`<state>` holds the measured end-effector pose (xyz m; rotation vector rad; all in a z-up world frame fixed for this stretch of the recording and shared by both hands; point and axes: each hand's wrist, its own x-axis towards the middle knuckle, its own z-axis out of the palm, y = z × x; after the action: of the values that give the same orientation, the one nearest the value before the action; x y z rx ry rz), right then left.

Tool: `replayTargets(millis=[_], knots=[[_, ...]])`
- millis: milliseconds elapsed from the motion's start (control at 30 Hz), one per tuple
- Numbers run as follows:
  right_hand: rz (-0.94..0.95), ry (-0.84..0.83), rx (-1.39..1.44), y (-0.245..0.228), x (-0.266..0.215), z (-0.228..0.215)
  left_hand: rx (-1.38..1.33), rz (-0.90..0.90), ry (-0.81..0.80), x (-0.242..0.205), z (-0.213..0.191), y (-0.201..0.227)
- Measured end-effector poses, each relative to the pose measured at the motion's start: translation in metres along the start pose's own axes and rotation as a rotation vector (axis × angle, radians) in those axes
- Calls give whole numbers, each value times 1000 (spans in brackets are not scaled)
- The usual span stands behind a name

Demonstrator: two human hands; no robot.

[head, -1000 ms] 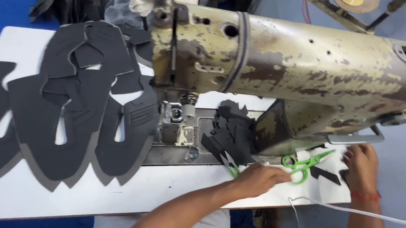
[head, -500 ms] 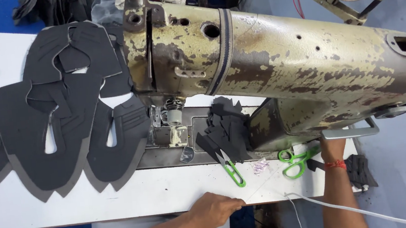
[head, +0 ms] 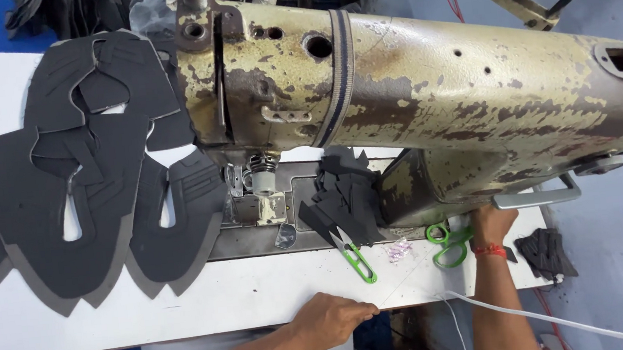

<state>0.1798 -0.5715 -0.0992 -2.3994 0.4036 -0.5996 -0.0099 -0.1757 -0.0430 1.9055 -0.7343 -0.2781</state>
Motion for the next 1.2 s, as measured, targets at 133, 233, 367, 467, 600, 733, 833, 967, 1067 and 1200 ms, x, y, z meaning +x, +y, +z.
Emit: replayTargets(millis=[133,233,367,467,600,733,833,967,1067,1200], knots=[[-65,52,-49,0,1,0,-1,-10,11,0,2,-3],[-60,50,-68,2,-5,-6,-7,0,10,1,7,-8],[165,29,422,-33,-57,-40,62,8,-104,12,-9,15],[721,-478,903,-111,-78,-78,149,4,-258,22,-7,17],[783,-587,928,-42,-40,-88,126,81,-214,16,-4,-2],[407,-408,633,-4,20,-87,177,-54,-429,-16,-33,15],[270,-382,384,5,56,-71,163,-185,-552,-35,-42,17],[227,-482,310,86,74,-37,130,-250,-657,-52,-65,41],[181,-596,183,93,72,-41,-35,-553,-637,-51,-84,62],[35,-576,-317,68,82,-52,-120,-472,-568,-57,-79,42]])
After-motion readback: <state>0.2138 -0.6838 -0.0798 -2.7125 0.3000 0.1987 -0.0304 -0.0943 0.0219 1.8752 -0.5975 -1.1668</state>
